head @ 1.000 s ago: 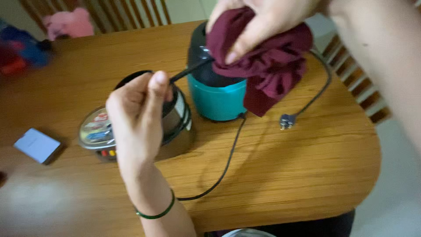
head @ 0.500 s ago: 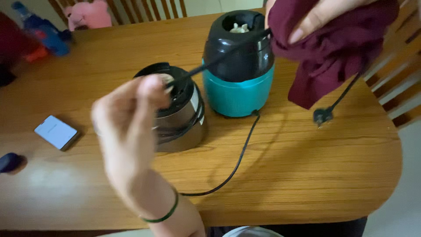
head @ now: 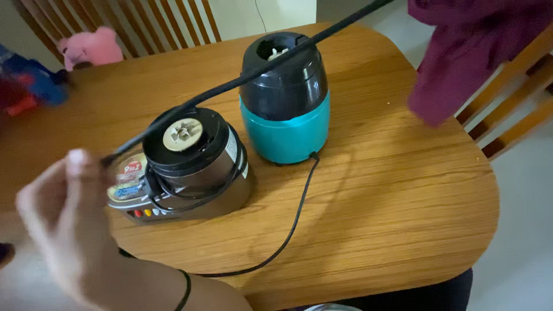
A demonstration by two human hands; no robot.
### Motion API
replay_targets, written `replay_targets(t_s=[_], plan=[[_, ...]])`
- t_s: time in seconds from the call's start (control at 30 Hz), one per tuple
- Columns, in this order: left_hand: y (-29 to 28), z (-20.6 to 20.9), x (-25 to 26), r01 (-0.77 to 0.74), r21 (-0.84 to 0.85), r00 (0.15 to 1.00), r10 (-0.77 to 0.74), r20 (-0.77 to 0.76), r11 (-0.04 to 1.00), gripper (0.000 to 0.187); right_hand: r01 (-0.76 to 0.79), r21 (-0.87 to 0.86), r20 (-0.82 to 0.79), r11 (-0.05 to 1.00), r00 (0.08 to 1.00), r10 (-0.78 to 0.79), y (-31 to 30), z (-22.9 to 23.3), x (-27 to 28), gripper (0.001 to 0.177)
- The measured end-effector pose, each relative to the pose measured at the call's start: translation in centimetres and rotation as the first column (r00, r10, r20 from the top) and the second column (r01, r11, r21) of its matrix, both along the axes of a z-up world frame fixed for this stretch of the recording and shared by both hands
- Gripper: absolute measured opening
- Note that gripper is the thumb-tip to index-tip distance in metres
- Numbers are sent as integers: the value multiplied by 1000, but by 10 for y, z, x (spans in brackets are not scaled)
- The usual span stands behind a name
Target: The person wipes the exterior of a teal and black kitchen appliance with a maroon cloth, rotating it to clean all sides. They then wipe the power cord and plug with the same cloth.
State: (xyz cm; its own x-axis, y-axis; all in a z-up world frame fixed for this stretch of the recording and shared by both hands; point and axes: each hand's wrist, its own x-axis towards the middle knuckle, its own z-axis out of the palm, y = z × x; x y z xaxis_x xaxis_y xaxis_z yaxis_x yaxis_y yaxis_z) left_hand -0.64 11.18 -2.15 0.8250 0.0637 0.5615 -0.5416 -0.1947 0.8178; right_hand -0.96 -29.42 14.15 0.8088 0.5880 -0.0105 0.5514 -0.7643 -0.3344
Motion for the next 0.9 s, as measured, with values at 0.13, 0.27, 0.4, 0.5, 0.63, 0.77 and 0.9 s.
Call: replay_targets(t_s=[0.13, 0.27, 0.4, 0.5, 0.63, 0.77, 0.9], plan=[[-25, 24, -9, 66, 566, 995, -10, -101, 822, 25, 36, -26, 15, 999, 999, -36, 6, 1, 4, 24], [-75, 37, -31, -99, 698, 973, -77, 216, 710, 47, 106, -112, 13, 988, 994, -106, 12, 3, 1, 24], [-132, 36, -36, -360, 678, 860, -53, 507, 641, 58, 161, -254, 10, 954, 986, -164, 19, 2, 1, 24], [-165, 31, -32, -132, 630, 907, -164, 388, 765, 51, 112, -306, -14, 945, 992, -122, 29, -1, 3, 24], [-174, 25, -12, -68, 478, 928, -121, 352, 876, 22, -43, -144, -80, 989, 996, 32, 40, -12, 19, 24], [-163, 27, -8, -92, 376, 892, -92, 442, 922, 19, -146, 87, -202, 985, 966, 161, 37, -18, 31, 22], [-146, 25, 0, -132, 399, 931, -25, 364, 907, 25, -124, 84, -143, 989, 980, 135, 22, -26, 39, 23]])
